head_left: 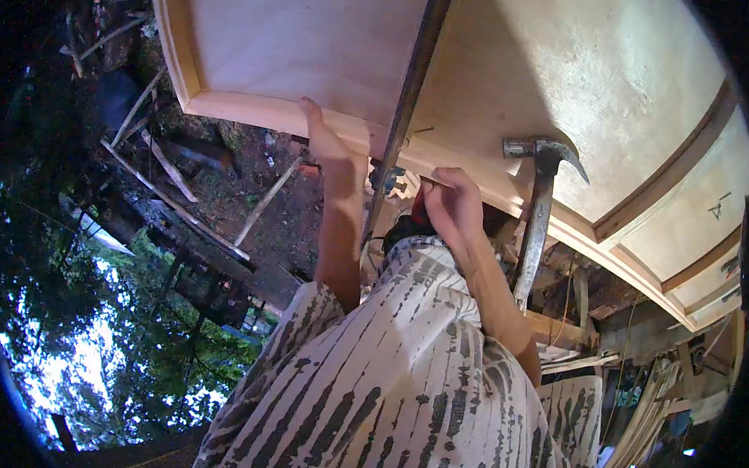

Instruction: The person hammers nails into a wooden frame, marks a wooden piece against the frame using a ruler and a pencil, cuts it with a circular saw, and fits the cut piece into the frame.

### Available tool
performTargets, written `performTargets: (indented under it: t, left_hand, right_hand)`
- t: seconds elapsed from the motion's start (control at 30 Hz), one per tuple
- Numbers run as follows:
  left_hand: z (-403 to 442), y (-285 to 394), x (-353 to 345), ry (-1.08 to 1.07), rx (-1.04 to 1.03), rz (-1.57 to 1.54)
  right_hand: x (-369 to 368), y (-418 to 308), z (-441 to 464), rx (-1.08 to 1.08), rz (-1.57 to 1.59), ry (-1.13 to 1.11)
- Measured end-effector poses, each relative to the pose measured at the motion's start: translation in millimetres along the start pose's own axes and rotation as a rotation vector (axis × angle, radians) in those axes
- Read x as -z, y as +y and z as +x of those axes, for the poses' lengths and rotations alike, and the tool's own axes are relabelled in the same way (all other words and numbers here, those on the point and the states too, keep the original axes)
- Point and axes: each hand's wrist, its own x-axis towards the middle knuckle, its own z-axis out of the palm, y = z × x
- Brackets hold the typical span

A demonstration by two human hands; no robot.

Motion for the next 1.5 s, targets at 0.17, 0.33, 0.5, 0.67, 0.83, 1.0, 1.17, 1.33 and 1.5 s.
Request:
performTargets:
  t: [0.17, 0.33, 0.5, 0.67, 0.83, 1.0, 1.17, 1.33, 1.5]
  left_hand:
    - [11, -12, 3, -0.036, -0.083, -0.080]
    - [4, -11, -8, -0.043, -0.048, -0.090]
    - [1, -8, -4, 0.028, -0.032, -0.047]
    - [9, -3, 27, -0.136, 0.056, -0.340]
    - [20, -18, 38, -0.129, 0.040, -0.303]
    - [34, -27, 48, -0.216, 0.053, -0.210]
    - [32, -47, 32, -0.241, 0.032, -0.307]
    - [63, -76, -14, -0.214, 0.085, -0.260]
    - [138, -130, -40, -0.035, -0.067, -0.214]
  right_hand:
    - [10, -2, 7, -0.007, 0.055, -0.043]
    - [8, -8, 10, -0.019, -0.026, 0.021]
    - [7, -12, 12, -0.006, -0.042, 0.038]
    - [13, -15, 21, 0.029, -0.034, 0.026]
    - [17, -21, 23, 0.093, -0.028, 0.052]
    - [25, -28, 29, 0.120, -0.075, 0.035]
    - [28, -40, 28, 0.170, -0.225, -0.076]
    - [40, -55, 35, 0.149, -0.179, -0.087]
    - [60, -71, 72, -0.004, -0.115, -0.212]
